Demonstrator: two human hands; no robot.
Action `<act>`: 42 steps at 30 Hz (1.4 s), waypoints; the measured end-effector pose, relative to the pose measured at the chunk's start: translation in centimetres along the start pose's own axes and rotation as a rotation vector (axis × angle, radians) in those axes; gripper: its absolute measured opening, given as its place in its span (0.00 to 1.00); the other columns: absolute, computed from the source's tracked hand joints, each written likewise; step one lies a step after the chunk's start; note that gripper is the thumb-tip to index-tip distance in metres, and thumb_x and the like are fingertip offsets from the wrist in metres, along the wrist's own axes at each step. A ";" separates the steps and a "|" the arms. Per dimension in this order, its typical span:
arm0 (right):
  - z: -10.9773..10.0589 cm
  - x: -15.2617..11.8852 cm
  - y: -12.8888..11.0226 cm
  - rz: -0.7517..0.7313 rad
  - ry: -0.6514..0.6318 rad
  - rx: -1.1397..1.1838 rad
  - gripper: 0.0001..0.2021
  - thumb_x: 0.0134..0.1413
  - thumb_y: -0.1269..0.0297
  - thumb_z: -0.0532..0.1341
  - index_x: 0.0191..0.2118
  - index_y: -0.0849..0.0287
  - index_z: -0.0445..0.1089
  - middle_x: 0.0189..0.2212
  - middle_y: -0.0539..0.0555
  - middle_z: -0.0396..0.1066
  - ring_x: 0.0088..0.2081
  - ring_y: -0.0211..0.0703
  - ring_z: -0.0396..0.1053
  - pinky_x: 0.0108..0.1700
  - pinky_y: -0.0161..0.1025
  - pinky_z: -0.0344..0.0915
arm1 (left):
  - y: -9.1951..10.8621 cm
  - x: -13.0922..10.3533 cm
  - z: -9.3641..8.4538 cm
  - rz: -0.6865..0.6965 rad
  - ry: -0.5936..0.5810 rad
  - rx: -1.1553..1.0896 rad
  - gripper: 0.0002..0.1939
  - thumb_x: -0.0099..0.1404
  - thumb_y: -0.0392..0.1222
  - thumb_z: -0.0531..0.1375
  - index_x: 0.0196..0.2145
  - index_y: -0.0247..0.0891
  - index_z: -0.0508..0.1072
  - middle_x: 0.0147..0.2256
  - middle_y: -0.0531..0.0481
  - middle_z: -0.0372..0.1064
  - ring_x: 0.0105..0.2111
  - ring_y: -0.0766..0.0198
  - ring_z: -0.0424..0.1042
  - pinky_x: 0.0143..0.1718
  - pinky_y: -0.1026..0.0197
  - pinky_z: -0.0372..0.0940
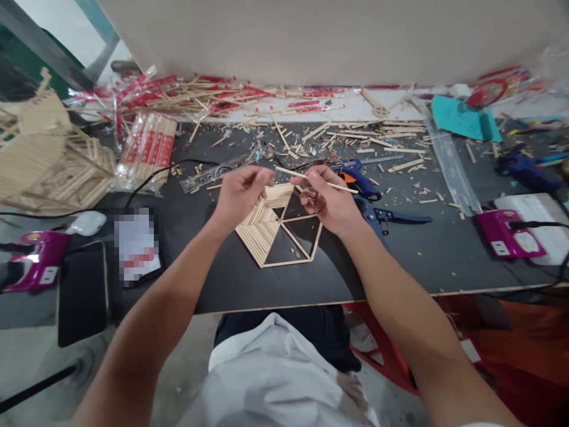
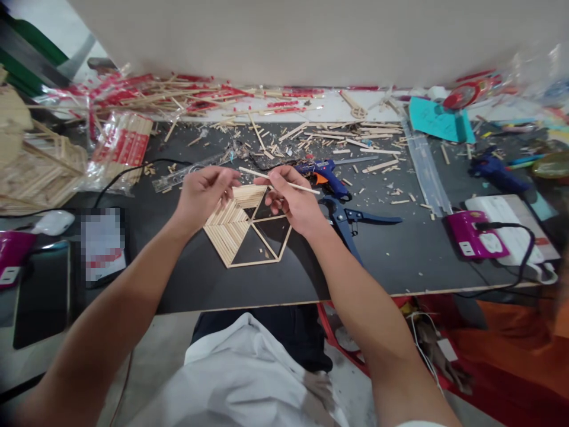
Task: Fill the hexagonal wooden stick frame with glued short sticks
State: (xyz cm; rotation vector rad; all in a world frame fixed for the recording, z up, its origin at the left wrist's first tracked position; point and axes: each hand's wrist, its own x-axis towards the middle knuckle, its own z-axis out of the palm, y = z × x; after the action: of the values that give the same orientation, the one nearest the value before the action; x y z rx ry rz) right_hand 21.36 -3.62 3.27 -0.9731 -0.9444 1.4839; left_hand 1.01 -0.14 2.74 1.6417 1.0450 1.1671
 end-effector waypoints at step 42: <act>-1.4 0.6 0.4 -0.205 0.087 -0.294 0.21 0.56 0.40 0.69 0.41 0.52 0.70 0.30 0.47 0.74 0.22 0.32 0.66 0.21 0.32 0.62 | -0.9 -0.8 -1.1 0.152 0.035 0.806 0.17 0.70 0.36 0.56 0.55 0.39 0.74 0.49 0.41 0.75 0.50 0.49 0.73 0.56 0.47 0.67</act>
State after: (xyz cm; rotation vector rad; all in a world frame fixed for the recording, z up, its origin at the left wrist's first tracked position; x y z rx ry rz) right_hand 22.46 -3.04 2.35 -1.1054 -1.1836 1.1432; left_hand -0.38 -0.46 1.91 2.3495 1.5588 0.9119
